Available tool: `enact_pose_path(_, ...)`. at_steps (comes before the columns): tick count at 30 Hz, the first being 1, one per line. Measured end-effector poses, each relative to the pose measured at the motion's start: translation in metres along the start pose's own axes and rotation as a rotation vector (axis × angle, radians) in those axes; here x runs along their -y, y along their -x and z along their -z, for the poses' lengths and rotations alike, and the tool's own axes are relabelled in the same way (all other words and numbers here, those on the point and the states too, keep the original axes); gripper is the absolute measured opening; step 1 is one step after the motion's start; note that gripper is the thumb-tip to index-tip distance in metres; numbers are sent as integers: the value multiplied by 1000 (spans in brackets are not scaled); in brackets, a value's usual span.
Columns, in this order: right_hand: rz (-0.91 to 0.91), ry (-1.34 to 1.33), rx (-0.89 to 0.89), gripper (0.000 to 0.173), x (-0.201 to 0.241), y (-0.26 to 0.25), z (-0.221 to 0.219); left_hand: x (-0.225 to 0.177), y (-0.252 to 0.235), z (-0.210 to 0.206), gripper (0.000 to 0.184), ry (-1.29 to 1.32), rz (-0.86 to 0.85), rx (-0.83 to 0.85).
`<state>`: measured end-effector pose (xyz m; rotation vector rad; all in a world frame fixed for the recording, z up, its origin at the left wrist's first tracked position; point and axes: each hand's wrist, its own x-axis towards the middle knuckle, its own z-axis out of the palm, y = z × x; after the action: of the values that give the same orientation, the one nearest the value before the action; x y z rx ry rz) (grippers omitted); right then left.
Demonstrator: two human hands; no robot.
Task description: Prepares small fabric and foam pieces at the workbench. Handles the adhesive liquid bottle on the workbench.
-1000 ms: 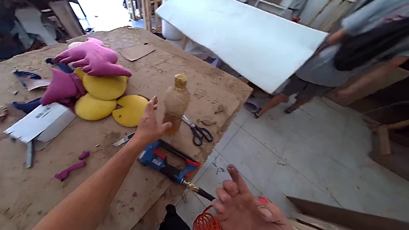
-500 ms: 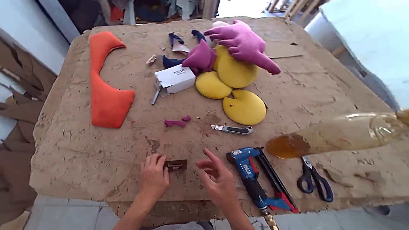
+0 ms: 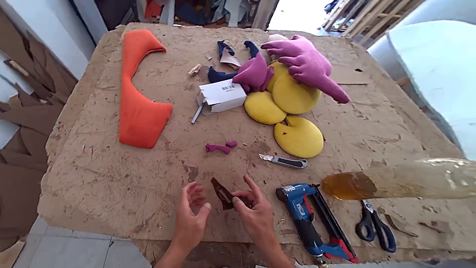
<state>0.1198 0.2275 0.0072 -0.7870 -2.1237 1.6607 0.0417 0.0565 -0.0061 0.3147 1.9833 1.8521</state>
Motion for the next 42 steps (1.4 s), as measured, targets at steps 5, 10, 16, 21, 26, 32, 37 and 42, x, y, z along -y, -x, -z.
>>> enact_pose_path(5,82,-159,-114,67,49,19,2,-42,0,-17,50,461,277,219)
enact_pose_path(10,64,-342,-96,66,67,32,9,-53,4,-21,30,782,344,220)
enact_pose_path(16,-37,-427,-83,64,61,47,8,-53,9,-18,35,816,388,312)
enact_pose_path(21,11,-301,-112,55,55,51,20,-56,12,-18,19,806,451,241)
enact_pose_path(26,143,-460,158,45,63,54,39,-62,16,-17,21,671,383,207)
enact_pose_path(32,122,-462,216,58,74,52,28,-60,24,-16,25,638,123,309)
enact_pose_path(37,141,-510,252,57,75,50,30,-61,25,-14,24,651,90,323)
enact_pose_path(42,188,-463,249,57,72,48,29,-63,26,-14,21,629,64,314)
